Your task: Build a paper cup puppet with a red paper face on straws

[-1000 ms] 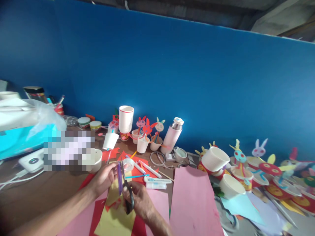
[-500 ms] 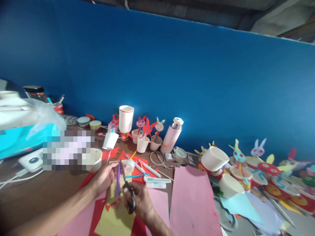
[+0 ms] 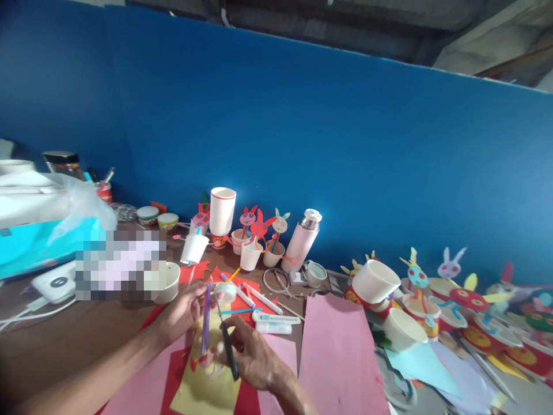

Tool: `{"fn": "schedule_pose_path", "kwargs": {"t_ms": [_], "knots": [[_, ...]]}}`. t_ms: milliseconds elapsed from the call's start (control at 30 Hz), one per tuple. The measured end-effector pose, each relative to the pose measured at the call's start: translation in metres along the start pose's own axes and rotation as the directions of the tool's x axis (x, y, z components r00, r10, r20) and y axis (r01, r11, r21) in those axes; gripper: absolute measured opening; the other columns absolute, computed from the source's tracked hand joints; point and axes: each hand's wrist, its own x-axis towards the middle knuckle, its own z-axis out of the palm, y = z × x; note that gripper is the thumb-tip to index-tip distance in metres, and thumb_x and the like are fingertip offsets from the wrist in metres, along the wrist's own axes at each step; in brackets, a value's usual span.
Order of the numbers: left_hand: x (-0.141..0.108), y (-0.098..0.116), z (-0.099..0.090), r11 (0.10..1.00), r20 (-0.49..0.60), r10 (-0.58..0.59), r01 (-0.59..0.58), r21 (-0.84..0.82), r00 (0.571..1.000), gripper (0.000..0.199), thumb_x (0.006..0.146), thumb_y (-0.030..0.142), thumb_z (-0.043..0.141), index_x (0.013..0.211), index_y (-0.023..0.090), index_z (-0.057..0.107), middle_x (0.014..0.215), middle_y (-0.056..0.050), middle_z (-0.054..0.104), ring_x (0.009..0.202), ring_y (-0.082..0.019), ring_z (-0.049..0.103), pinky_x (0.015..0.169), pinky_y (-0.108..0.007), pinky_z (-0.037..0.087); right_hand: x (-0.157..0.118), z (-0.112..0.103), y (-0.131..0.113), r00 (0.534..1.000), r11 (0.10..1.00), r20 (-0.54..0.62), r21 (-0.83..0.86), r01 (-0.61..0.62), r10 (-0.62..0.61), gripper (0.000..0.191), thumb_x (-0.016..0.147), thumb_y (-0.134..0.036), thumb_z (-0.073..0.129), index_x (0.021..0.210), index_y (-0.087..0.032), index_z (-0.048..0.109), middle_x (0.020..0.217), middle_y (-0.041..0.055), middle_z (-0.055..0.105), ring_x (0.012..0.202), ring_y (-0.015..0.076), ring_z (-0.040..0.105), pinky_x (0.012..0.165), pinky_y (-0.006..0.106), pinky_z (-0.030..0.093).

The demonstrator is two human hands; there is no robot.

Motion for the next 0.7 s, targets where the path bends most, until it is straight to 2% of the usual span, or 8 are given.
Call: {"fn": "schedule_pose_path", "kwargs": {"t_ms": [100,200,267,333,500,567,700], "knots": [[0.002,0.002,-0.003,1.000,0.007,0.007,-0.007,-0.020,1.000,0.009,0.075,0.007,0.057,0.070,0.015,0.058,0.070,-0.002,0.069,0.077,-0.021,0.069,0.067,-0.028,0.054,-0.005,-0.009,-0.005,1.000,1.000,-0.027,-0.015,0.000,0.000,0.027,0.080,-0.036,0.051,0.099,-0.017,0.051,0.065,-0.0043,0.043,0.054,0.0075,0.037,0.050,0.019,0.034],[0.003,0.002,-0.005,1.000,0.003,0.009,-0.009,-0.024,1.000,0.007,0.075,0.008,0.058,0.072,0.014,0.059,0.070,-0.003,0.068,0.079,-0.024,0.069,0.069,-0.032,0.055,-0.007,-0.017,-0.008,0.988,0.958,-0.154,-0.286,-0.026,-0.019,0.018,0.077,-0.026,0.053,0.093,-0.019,0.056,0.060,-0.0060,0.043,0.054,0.0076,0.034,0.051,0.019,0.030],[0.002,0.002,-0.005,1.000,-0.003,0.013,-0.013,-0.022,1.000,0.005,0.075,0.008,0.059,0.073,0.013,0.059,0.071,-0.004,0.068,0.080,-0.026,0.069,0.069,-0.034,0.055,-0.008,-0.023,-0.010,0.973,0.876,-0.224,-0.479,-0.057,-0.059,0.016,0.074,-0.024,0.055,0.089,-0.021,0.059,0.058,-0.0066,0.045,0.054,0.0080,0.036,0.051,0.019,0.029],[0.002,0.003,-0.005,1.000,-0.016,0.021,-0.022,-0.023,1.000,0.005,0.074,0.009,0.059,0.075,0.013,0.060,0.074,-0.004,0.069,0.080,-0.027,0.069,0.069,-0.035,0.055,-0.010,-0.030,-0.014,0.967,0.802,-0.243,-0.592,-0.081,-0.082,0.015,0.072,-0.025,0.057,0.086,-0.022,0.060,0.058,-0.0064,0.050,0.054,0.0085,0.040,0.051,0.019,0.029],[0.003,0.007,-0.005,0.997,-0.039,0.033,-0.036,-0.065,0.999,0.006,0.076,0.008,0.058,0.076,0.013,0.060,0.078,-0.005,0.070,0.086,-0.028,0.067,0.077,-0.036,0.054,-0.025,-0.056,-0.032,0.967,0.749,-0.248,-0.651,-0.122,-0.058,0.022,0.069,-0.025,0.059,0.091,-0.027,0.063,0.066,-0.0054,0.060,0.059,0.0109,0.051,0.052,0.019,0.032],[0.004,0.007,-0.006,0.995,-0.047,0.027,-0.031,-0.098,0.999,0.006,0.076,0.008,0.058,0.075,0.013,0.061,0.078,-0.004,0.069,0.091,-0.029,0.066,0.081,-0.038,0.053,-0.033,-0.065,-0.037,0.975,0.724,-0.222,-0.672,-0.155,0.002,0.028,0.063,-0.025,0.064,0.091,-0.030,0.065,0.072,-0.0052,0.064,0.063,0.0124,0.054,0.054,0.019,0.033],[0.005,0.003,-0.008,0.993,-0.002,0.043,-0.043,-0.105,0.999,0.007,0.075,0.006,0.060,0.075,0.013,0.061,0.080,-0.002,0.068,0.093,-0.027,0.065,0.082,-0.033,0.052,-0.041,-0.068,-0.027,0.977,0.672,-0.199,-0.715,-0.195,0.071,0.027,0.059,-0.023,0.067,0.084,-0.032,0.068,0.079,-0.0041,0.067,0.071,0.0164,0.059,0.057,0.021,0.036]]}}
